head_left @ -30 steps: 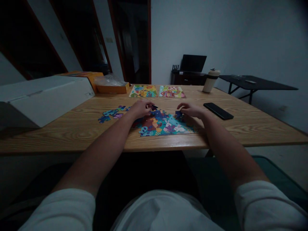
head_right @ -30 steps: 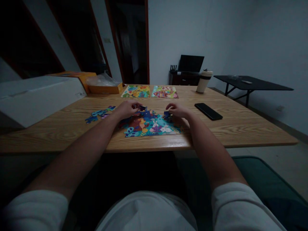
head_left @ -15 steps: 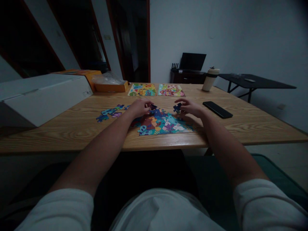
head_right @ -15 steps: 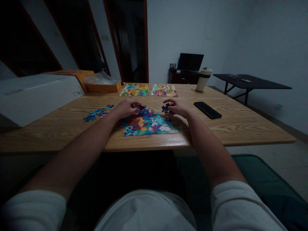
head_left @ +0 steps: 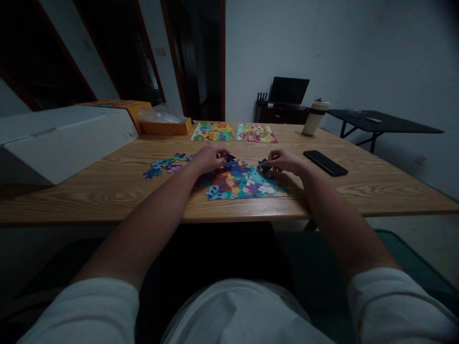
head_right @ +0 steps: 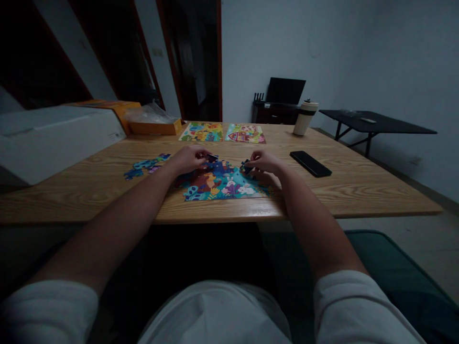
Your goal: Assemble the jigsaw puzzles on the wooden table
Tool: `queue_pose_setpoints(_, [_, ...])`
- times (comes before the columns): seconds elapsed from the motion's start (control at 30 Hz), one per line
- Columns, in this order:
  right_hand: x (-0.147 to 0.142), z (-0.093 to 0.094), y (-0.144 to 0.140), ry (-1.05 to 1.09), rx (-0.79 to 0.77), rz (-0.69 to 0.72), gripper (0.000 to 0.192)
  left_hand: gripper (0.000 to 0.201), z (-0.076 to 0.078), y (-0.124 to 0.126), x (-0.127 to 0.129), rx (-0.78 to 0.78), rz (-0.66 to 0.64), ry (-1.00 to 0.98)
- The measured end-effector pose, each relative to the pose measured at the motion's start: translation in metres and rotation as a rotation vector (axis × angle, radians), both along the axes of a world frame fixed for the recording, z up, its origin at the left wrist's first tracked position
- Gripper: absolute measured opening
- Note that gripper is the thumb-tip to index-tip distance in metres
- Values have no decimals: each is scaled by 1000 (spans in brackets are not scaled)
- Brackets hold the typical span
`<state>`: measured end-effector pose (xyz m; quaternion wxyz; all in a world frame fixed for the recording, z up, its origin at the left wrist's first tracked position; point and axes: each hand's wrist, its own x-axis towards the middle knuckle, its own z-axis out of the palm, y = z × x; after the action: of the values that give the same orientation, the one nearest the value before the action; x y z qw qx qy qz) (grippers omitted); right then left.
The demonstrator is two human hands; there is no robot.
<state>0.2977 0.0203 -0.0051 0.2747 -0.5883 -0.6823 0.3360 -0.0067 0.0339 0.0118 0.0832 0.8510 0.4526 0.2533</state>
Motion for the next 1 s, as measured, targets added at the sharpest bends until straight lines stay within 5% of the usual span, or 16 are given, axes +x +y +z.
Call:
queue_pose_setpoints(0.4, [0, 1, -4, -26, 29, 97, 12, 32, 1, -2, 1, 12, -17, 0])
queue_pose_setpoints(1.0, [4, -5, 3, -342, 101, 278, 31, 32, 2, -4, 1, -37, -24, -2])
